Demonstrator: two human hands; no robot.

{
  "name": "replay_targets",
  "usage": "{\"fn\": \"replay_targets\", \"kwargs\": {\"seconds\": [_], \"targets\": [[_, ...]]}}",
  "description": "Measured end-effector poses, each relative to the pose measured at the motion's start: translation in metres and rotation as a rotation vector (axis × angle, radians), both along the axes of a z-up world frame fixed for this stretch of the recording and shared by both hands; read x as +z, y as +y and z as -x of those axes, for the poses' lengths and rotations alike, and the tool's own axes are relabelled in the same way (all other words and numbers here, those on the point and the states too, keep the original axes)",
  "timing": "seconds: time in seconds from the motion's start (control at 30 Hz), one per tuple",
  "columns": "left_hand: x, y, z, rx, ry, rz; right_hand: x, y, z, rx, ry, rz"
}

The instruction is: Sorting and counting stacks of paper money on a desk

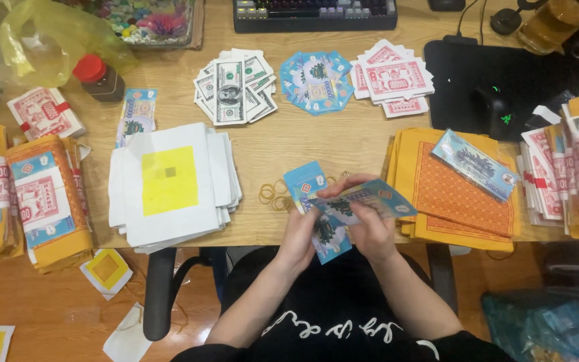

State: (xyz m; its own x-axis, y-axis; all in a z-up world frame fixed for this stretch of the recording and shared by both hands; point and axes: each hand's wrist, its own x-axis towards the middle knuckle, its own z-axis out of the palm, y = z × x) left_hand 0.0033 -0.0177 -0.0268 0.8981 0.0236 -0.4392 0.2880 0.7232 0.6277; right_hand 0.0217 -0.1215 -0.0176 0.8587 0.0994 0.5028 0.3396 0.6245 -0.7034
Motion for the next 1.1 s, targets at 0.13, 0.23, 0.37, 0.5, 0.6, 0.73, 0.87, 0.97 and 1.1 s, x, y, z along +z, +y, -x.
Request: {"fn": "replay_targets", "kwargs": {"seconds": [0.13,0.23,0.37,0.5,0.6,0.73,0.87,0.97,1.1], "targets": [[-0.027,0.000,-0.003,0.013,-0.056,0.022,-0.008,0.003,-0.004,0.023,0.071,-0.019],[-0.030,0.001,0.001,0.033,-0.140,0.113,-0.011,-0.007,-0.011,0.010,0.156,-0.091],[-0.004,0.006,0.005,0.084,-0.241,0.032,-0.015,-0.012,-0.008,0.003,0.272,-0.052],[-0.018,0.020,-0.004,0.194,-0.250,-0.051,0.008,-0.016,-0.022,-0.183,0.216,0.257],[-0.050,0.047,-0.020,0.243,-0.251,-0.143,0.027,-0.042,-0.036,-0.332,0.153,0.671],[-0.005,0.057,-0.016,0.266,-0.240,-0.245,0.040,-0.065,-0.079,-0.249,0.162,0.884],[0.002,0.051,-0.021,0.302,-0.201,-0.008,0.086,-0.062,-0.137,-0.340,0.176,0.984],[-0.003,0.046,-0.020,0.263,-0.147,0.078,0.063,-0.068,-0.210,-0.378,0.416,0.974],[0.008,0.043,-0.017,0.204,-0.132,-0.062,0.003,-0.064,-0.285,-0.382,0.549,1.005]]}}
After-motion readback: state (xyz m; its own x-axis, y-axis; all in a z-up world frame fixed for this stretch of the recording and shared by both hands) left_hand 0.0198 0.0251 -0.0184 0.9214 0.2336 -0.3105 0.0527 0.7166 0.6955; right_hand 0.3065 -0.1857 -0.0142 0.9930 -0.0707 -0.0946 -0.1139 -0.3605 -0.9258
